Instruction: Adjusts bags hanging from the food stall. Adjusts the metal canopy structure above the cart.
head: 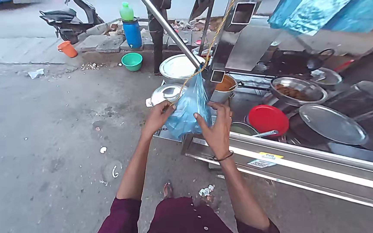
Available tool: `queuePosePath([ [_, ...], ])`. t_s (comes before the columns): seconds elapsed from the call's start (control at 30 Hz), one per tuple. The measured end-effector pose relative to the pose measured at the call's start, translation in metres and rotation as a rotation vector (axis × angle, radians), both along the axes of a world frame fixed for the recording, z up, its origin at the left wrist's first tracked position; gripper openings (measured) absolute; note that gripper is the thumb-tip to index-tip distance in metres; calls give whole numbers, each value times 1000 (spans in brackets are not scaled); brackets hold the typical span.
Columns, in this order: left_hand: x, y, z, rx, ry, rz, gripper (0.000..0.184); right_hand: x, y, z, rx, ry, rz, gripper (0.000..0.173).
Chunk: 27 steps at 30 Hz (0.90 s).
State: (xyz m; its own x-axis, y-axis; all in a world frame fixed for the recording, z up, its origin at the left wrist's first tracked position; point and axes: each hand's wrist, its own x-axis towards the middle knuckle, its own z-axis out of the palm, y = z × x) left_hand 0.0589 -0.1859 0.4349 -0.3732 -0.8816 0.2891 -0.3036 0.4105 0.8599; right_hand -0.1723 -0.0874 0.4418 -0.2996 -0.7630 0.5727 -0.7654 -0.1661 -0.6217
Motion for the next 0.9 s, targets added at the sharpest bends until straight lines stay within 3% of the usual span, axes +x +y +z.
queuePosePath([
  [0.13,-1,7,0,34,0,-115,25,15,7,-23,98,-108,-46,104],
  [0.2,-2,14,4,37,-17,-178,26,16,10,-26,73,-177,-39,110],
  [0.33,-12,28,10,54,30,-316,28,-7,21,-35,-38,-434,62,102],
  [0.43,-29,38,7,88,131,-366,27,-33,22,-43,-60,-717,195,86],
  [0.5,-49,46,8,51,131,-362,28,-51,20,-38,-64,-784,247,75],
  [0.6,-86,62,19,-43,74,-332,29,-79,14,-14,-91,-719,247,64],
  [0.73,-131,65,26,-75,73,-360,27,-128,-9,24,-76,-453,229,68],
  [0.9,-169,51,6,8,121,-277,28,-140,-59,40,129,-212,316,56],
])
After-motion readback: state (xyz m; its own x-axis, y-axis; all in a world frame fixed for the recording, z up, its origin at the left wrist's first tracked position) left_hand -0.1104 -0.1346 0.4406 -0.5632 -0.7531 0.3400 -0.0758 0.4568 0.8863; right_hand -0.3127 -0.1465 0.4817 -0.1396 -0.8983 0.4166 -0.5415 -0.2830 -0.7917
